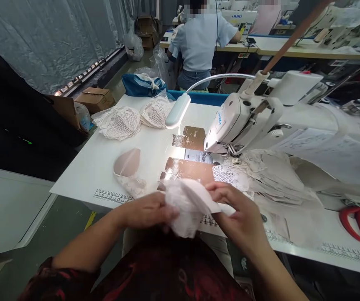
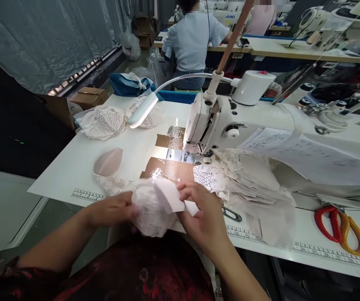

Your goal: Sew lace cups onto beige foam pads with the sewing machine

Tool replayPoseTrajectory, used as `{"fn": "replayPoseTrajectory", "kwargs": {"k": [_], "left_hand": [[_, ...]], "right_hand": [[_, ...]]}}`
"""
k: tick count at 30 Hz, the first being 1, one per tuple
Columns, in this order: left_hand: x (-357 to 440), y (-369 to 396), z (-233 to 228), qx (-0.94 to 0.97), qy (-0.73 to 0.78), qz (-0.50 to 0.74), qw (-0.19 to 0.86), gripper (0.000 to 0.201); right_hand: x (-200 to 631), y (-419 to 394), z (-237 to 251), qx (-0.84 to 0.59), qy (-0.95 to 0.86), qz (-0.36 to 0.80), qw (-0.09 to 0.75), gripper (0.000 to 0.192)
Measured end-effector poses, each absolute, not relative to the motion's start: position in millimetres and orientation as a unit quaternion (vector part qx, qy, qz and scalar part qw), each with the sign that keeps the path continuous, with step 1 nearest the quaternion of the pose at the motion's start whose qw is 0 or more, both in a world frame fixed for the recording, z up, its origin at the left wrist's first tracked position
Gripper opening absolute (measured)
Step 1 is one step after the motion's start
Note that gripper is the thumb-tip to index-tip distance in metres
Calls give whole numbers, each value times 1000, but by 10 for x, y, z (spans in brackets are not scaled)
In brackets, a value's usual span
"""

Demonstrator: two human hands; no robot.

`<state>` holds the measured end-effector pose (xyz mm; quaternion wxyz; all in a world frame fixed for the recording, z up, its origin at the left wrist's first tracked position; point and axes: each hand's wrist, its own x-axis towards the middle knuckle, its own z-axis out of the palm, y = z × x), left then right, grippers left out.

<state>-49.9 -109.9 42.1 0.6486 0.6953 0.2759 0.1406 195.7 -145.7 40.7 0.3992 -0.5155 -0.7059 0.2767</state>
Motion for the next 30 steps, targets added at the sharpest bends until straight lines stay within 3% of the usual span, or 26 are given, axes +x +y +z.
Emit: {"fn": "replayPoseTrajectory", "kwargs": {"k": [2,4,7,9,13,18,20,22,25,30], "left_hand": [[-443,-1177,473,645,176,74,740,50],[-411,-1209,474,632,186,82,748,65],[-395,-1155,395,681,300,140,653,92],[-380,-1076,335,710,333,166,598,97],[-316,-948,299,665,248,161,686,84],[-240,-935,261,584,265,180,746,27],[-220,-943,222,563,271,182,759,24],[-201,-942,197,549,285,193,762,25],[-170,-921,205,552,298,205,751,24],[-162,-908,174,491,289,197,798,28]], "right_hand": [[1927,-1411,325,-504,-648,453,348,15],[1910,-1420,231,-465,-550,620,311,20],[1890,-1484,129,-386,-424,772,273,30],[1868,-1513,108,-341,-388,815,264,33],[1820,-1499,121,-340,-389,800,306,30],[1851,-1441,65,-467,-449,633,423,29],[1906,-1408,46,-490,-491,574,434,33],[1970,-1366,58,-483,-550,544,411,25],[2021,-1305,123,-443,-612,544,365,36],[1969,-1275,139,-490,-563,563,355,26]]}}
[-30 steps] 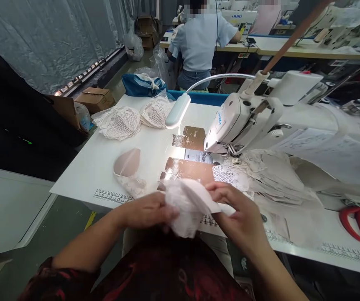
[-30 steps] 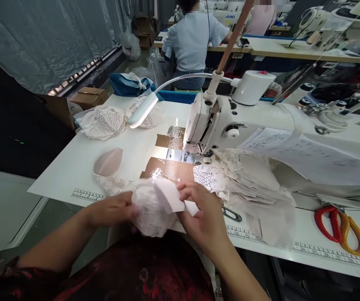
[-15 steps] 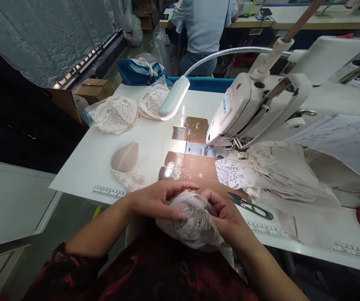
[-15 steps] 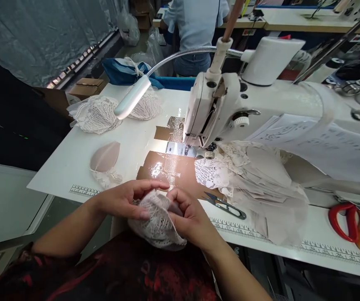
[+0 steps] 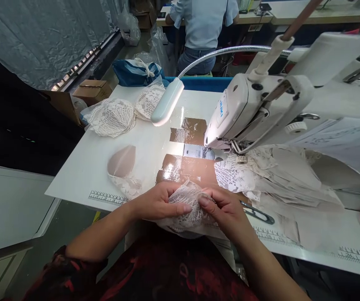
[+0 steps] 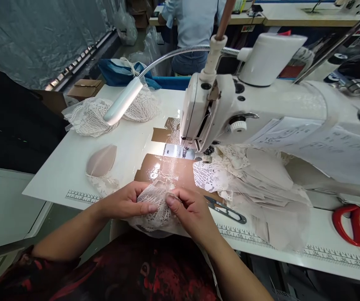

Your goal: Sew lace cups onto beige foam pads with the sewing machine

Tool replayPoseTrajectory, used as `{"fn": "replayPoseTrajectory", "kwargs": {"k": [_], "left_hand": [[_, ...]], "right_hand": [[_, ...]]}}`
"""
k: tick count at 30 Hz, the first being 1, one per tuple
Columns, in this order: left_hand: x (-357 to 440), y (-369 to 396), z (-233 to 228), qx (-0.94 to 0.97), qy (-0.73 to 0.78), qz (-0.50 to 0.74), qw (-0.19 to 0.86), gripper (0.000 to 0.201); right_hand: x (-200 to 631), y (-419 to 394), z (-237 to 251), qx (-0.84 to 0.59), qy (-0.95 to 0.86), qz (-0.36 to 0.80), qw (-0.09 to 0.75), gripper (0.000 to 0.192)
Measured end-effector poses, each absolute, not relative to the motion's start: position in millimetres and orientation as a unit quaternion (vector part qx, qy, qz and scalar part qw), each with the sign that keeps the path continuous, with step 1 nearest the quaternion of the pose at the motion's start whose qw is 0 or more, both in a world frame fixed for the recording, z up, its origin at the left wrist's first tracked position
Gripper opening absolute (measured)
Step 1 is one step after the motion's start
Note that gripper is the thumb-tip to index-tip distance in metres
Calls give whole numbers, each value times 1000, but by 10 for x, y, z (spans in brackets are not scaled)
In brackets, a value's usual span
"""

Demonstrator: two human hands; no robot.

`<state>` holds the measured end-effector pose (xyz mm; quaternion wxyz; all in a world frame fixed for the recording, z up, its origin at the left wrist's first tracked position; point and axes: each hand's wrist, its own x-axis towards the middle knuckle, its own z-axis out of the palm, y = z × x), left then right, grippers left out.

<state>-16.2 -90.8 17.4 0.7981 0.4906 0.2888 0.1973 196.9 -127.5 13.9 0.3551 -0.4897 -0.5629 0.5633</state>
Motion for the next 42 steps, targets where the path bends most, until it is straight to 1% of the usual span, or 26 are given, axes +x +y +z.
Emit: {"fn": "replayPoseTrajectory", "kwargs": {"k": [2,5,7,8,10,13,16,17,19,20,21,22,23,24,25,26,27,28,29,30,31,33,35,38,42], "left_hand": [[-187,-952,104,374,274,251,850,38],[-205,-1089,8,191,226,361,884,68],[-166,-1197,-1,150,204,377,891,85],[-127,-1242,14,156,209,368,893,86],[-16,-1295,68,187,246,348,885,75],[168,-1285,124,209,319,367,848,50],[232,-1265,69,219,355,392,820,39],[204,-1270,37,231,363,388,815,33],[67,-1288,-1,283,355,345,821,8],[-35,-1293,10,326,334,301,832,7],[-149,-1290,47,379,297,242,842,19],[-265,-1276,109,437,257,170,845,24],[-371,-1252,190,496,220,105,833,21],[-459,-1219,280,541,213,112,806,16],[-521,-1180,369,581,245,157,760,7],[-554,-1138,445,625,285,217,693,19],[-557,-1098,500,668,322,258,619,43],[-536,-1063,532,701,353,281,552,63],[-495,-1035,540,726,369,286,504,75],[-443,-1015,530,743,375,276,482,76],[-387,-1006,508,750,373,261,480,68],[-289,-1010,461,752,356,241,500,45],[-233,-1031,438,757,342,227,508,29],[-220,-1054,459,775,340,215,488,23],[-228,-1052,499,788,349,237,448,28]], "right_hand": [[1961,-1278,102,-494,-475,604,406,27],[1964,-1268,67,-485,-321,643,499,24],[1944,-1249,68,-484,-266,643,530,25],[1923,-1239,72,-485,-266,639,534,24],[1863,-1223,82,-487,-315,630,516,22],[1782,-1218,84,-484,-406,605,485,25],[1787,-1222,71,-473,-403,593,512,25],[1812,-1222,66,-469,-384,594,528,25],[1884,-1223,59,-469,-343,592,558,25],[1924,-1224,59,-471,-330,592,565,26],[1959,-1226,64,-473,-328,593,564,26],[1986,-1231,72,-475,-337,598,551,25],[2001,-1239,86,-478,-357,604,529,25],[2002,-1249,104,-480,-384,607,503,24],[1990,-1261,125,-482,-415,606,478,23],[1966,-1275,147,-482,-447,601,455,22],[1934,-1289,170,-482,-477,591,436,21],[1898,-1303,191,-484,-504,576,423,19],[1862,-1314,209,-488,-530,557,413,17],[1831,-1323,224,-493,-553,536,405,15],[1806,-1327,234,-498,-571,514,402,14],[1778,-1327,245,-495,-596,478,414,11],[1776,-1319,245,-482,-610,452,437,11],[1787,-1314,232,-480,-610,433,458,13],[1767,-1315,237,-491,-599,442,452,14]]}}
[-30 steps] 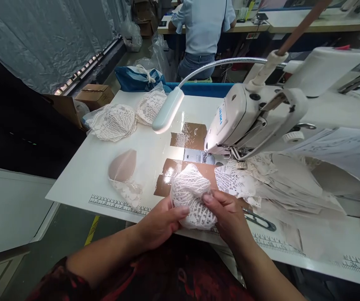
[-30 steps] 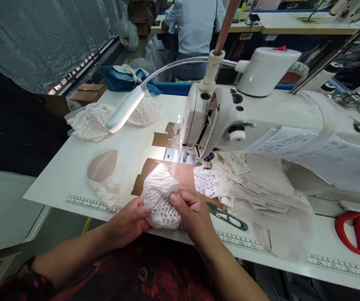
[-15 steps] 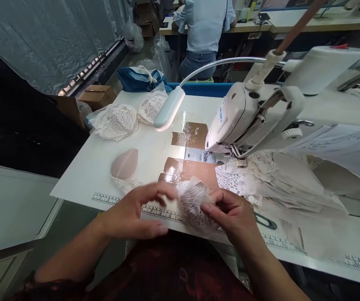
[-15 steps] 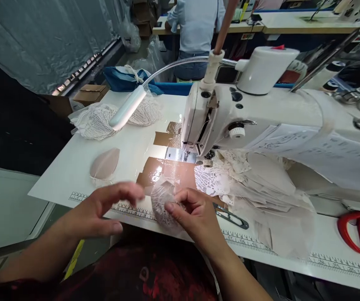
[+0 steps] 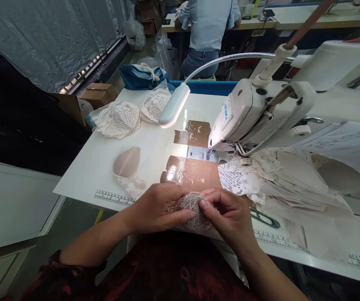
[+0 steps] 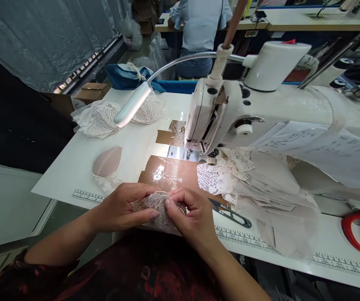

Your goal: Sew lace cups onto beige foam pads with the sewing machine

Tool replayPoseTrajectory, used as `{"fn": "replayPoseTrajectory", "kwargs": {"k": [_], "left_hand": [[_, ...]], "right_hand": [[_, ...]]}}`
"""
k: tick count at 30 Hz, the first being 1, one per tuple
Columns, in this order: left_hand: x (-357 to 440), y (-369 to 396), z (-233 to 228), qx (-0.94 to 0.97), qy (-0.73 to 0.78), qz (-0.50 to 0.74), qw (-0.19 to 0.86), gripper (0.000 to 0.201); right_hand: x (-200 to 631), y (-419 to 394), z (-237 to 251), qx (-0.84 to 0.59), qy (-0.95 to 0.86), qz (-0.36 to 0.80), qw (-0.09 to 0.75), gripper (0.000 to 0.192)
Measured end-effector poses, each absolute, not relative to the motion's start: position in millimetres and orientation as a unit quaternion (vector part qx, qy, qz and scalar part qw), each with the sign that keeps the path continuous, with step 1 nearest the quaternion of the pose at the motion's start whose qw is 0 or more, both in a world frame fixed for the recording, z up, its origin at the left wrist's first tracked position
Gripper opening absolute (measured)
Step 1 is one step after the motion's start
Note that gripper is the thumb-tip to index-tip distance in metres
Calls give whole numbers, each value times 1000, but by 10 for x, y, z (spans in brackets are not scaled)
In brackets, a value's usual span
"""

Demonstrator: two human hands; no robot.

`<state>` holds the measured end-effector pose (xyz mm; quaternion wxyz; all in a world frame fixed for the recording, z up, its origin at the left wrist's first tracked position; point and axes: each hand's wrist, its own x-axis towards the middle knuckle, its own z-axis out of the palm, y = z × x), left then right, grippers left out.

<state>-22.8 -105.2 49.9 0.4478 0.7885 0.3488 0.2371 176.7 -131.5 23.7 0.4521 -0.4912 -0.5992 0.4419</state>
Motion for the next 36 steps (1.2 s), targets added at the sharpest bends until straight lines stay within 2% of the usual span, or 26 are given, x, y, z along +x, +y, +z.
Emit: {"fn": "replayPoseTrajectory", "kwargs": {"k": [4,7,10,13,17,23,30,36], "left_hand": [[-184,-1037,497,776,350,263,454,21],[-145,-1022,469,739,365,253,507,17],[-121,-1002,430,686,373,253,572,19],[-101,-981,400,667,377,263,587,19],[-73,-973,391,669,375,256,588,20],[-73,-984,352,609,346,233,675,27],[-66,-1034,201,456,333,219,796,34],[-187,-1088,130,323,349,238,847,38]], "right_hand": [[1731,-1310,274,-486,-611,426,457,15],[1755,-1310,274,-496,-614,425,443,17],[1814,-1299,256,-506,-601,469,404,15],[1859,-1270,252,-489,-560,545,388,18],[1873,-1246,271,-489,-583,540,359,21],[1885,-1301,263,-490,-589,525,370,23],[1909,-1357,243,-465,-572,579,349,22],[2125,-1327,196,-497,-560,532,395,18]]}}
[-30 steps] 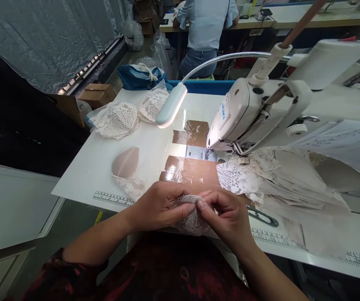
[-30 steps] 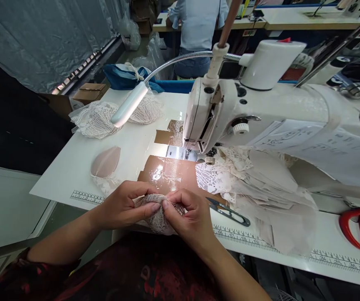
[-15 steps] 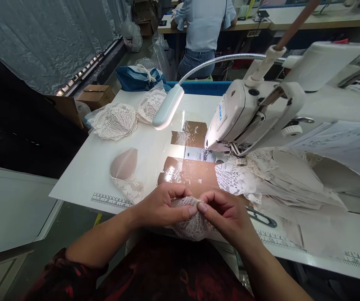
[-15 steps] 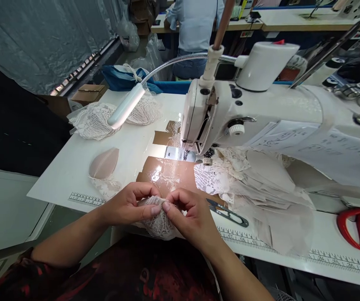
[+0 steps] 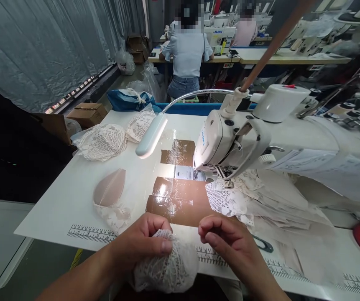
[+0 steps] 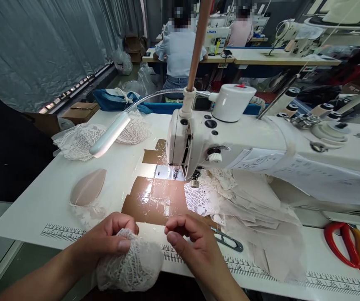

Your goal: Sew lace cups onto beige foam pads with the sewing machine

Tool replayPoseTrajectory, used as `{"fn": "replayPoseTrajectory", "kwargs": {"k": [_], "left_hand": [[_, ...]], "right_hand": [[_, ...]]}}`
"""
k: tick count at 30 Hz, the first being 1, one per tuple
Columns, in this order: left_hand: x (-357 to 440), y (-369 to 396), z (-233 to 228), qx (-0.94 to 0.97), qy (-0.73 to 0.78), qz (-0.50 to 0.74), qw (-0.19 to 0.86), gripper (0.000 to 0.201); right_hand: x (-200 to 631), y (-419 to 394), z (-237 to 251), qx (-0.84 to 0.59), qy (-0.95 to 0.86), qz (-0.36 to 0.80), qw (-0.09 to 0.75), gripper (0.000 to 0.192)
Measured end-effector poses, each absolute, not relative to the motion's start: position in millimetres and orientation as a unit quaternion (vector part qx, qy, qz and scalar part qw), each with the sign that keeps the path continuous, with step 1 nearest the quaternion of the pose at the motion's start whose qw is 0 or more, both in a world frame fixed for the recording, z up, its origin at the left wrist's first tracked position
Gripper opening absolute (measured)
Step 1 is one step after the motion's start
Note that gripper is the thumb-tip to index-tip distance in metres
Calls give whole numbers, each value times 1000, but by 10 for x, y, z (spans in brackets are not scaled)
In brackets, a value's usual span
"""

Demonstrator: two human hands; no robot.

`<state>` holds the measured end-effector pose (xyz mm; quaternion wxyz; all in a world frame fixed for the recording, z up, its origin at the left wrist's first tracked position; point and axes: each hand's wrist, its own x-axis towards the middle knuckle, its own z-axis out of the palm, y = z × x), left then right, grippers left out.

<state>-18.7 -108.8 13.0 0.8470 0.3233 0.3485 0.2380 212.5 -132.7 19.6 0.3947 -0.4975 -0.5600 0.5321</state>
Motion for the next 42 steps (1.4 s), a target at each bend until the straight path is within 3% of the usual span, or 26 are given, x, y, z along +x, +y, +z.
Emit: {"fn": "replayPoseTrajectory", "kwargs": {"k": [5,8,11,13,20,25,28,31,37,42], "left_hand": [[-501,-924,364,419,425,283,750,39],[-592,-755,607,601,543,324,489,28],[-404,-541,642,737,550,346,185,21],[-128,-390,490,803,483,331,112,25],[689,-384,-177,887,397,168,165,25],[622,-565,17,904,389,122,129,24],[477,-459,229,900,354,117,224,26],[350,-301,283,895,310,117,299,26],[331,-175,-43,929,315,125,145,33],[336,-14,-185,940,287,148,110,36]], "right_hand": [[2273,-1286,215,-575,-503,505,402,25],[2317,-1256,251,-585,-508,485,405,24],[2357,-1203,291,-590,-506,474,413,22],[2386,-1135,322,-590,-507,474,412,22],[2377,-768,348,-582,-702,327,250,20],[2197,-707,157,-563,-787,218,131,30],[2140,-744,68,-572,-805,145,57,27],[2147,-782,16,-566,-818,93,47,29],[2145,-785,-74,-582,-812,24,38,41],[2079,-708,-52,-608,-794,8,7,38]]}}
